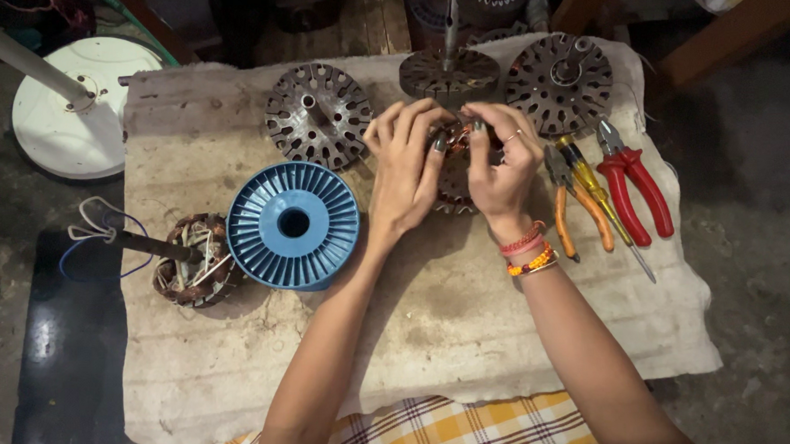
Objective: The person winds copper wire by hand around the slots of a motor stator, pulling wire from a blue spool and pressing the coils into place around the core. They rotate the stator as they work and later adjust and seat the wound coils with both hands.
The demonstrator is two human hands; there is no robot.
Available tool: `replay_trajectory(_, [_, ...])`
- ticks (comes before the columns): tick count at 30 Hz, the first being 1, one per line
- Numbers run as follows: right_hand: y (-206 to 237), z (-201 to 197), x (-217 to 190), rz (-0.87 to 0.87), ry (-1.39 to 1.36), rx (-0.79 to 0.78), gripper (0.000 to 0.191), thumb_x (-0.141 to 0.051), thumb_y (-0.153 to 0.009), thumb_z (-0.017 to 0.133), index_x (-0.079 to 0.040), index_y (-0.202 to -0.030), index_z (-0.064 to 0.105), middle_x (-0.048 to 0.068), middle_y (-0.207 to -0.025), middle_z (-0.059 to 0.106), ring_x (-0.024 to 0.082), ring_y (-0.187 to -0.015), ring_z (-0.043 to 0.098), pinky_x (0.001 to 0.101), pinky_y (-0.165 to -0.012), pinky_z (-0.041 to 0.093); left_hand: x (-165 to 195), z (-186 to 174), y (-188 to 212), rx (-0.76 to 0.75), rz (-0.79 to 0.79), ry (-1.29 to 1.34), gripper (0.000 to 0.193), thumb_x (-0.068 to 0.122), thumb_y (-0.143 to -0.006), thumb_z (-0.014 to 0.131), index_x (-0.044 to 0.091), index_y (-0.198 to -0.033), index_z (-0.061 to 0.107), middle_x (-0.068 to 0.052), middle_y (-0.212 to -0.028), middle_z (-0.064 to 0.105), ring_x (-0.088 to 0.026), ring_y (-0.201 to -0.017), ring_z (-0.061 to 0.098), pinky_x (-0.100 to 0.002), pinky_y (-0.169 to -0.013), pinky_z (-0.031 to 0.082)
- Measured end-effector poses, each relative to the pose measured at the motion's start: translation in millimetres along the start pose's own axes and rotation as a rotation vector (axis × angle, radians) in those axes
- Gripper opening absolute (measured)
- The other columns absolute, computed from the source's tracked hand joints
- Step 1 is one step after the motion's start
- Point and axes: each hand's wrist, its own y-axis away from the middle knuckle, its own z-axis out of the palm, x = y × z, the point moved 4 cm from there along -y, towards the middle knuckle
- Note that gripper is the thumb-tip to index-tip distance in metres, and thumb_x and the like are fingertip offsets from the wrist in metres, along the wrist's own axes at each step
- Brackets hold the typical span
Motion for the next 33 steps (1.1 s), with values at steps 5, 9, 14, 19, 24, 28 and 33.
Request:
replay_trajectory(5, [5, 4, 10, 0.109, -0.276, 0.003, 0.028, -0.001, -0.098, 0.046, 0.003, -0.123, 0.058, 0.016, -0.116, 0.072, 0.028, -0.113, 0.073, 0.0380, -0.103, 0.056, -2, 0, -1, -0.001, -0.030, 0.183, 0.047, 0.028, -0.097, 0.051, 0.011, -0.140, 0.059, -0.010, -0.149, 0.053, -0.033, -0.146, 0.034, -0.048, -0.125, 0.017])
replay_trajectory(9, [6, 3, 10, 0.082, -0.182, 0.034, 0.032, 0.000, -0.093, 0.045, 0.004, -0.120, 0.061, 0.018, -0.116, 0.072, 0.031, -0.109, 0.072, 0.0391, -0.101, 0.056, -8, 7, -2, -0.059, -0.118, 0.338, 0.055, 0.035, -0.101, 0.044, 0.010, -0.149, 0.054, -0.011, -0.155, 0.048, -0.030, -0.150, 0.033, -0.046, -0.126, 0.018])
replay_trajectory(14, [2, 0, 9, 0.052, -0.099, 0.016, 0.033, -0.003, -0.089, 0.044, 0.004, -0.114, 0.064, 0.019, -0.115, 0.071, 0.033, -0.109, 0.072, 0.0405, -0.101, 0.056, -29, 13, -8, 0.034, -0.315, 0.451, 0.055, 0.033, -0.102, 0.049, 0.010, -0.151, 0.054, -0.012, -0.158, 0.046, -0.031, -0.150, 0.040, -0.047, -0.127, 0.029])
replay_trajectory(19, [2, 1, 7, 0.032, -0.056, -0.001, 0.031, -0.008, -0.091, 0.049, 0.002, -0.114, 0.068, 0.019, -0.114, 0.070, 0.034, -0.108, 0.070, 0.0410, -0.099, 0.055, -39, 5, -9, 0.171, -0.340, 0.530, 0.060, 0.037, -0.101, 0.054, 0.011, -0.155, 0.048, -0.014, -0.163, 0.040, -0.034, -0.151, 0.043, -0.052, -0.127, 0.036])
replay_trajectory(24, [2, 7, 11, -0.004, 0.000, -0.051, 0.027, -0.018, -0.092, 0.062, -0.002, -0.112, 0.070, 0.015, -0.114, 0.066, 0.032, -0.109, 0.065, 0.0423, -0.098, 0.052, -32, -5, -4, 0.334, -0.226, 0.508, 0.069, 0.049, -0.102, 0.056, 0.014, -0.160, 0.043, -0.013, -0.168, 0.036, -0.033, -0.157, 0.038, -0.053, -0.132, 0.032])
replay_trajectory(28, [4, 8, 12, -0.008, 0.042, -0.065, 0.027, -0.016, -0.086, 0.068, -0.003, -0.110, 0.072, 0.013, -0.113, 0.065, 0.031, -0.110, 0.063, 0.0431, -0.100, 0.050, -24, -7, 3, 0.381, -0.213, 0.442, 0.068, 0.052, -0.103, 0.054, 0.016, -0.161, 0.044, -0.012, -0.167, 0.038, -0.032, -0.157, 0.040, -0.053, -0.133, 0.035])
replay_trajectory(33, [4, 8, 12, -0.011, 0.031, -0.063, 0.027, -0.012, -0.084, 0.070, -0.004, -0.110, 0.072, 0.013, -0.111, 0.064, 0.030, -0.108, 0.062, 0.0427, -0.098, 0.050, -24, -6, 3, 0.384, -0.215, 0.343, 0.069, 0.053, -0.104, 0.054, 0.018, -0.161, 0.040, -0.012, -0.168, 0.036, -0.033, -0.158, 0.038, -0.055, -0.134, 0.032])
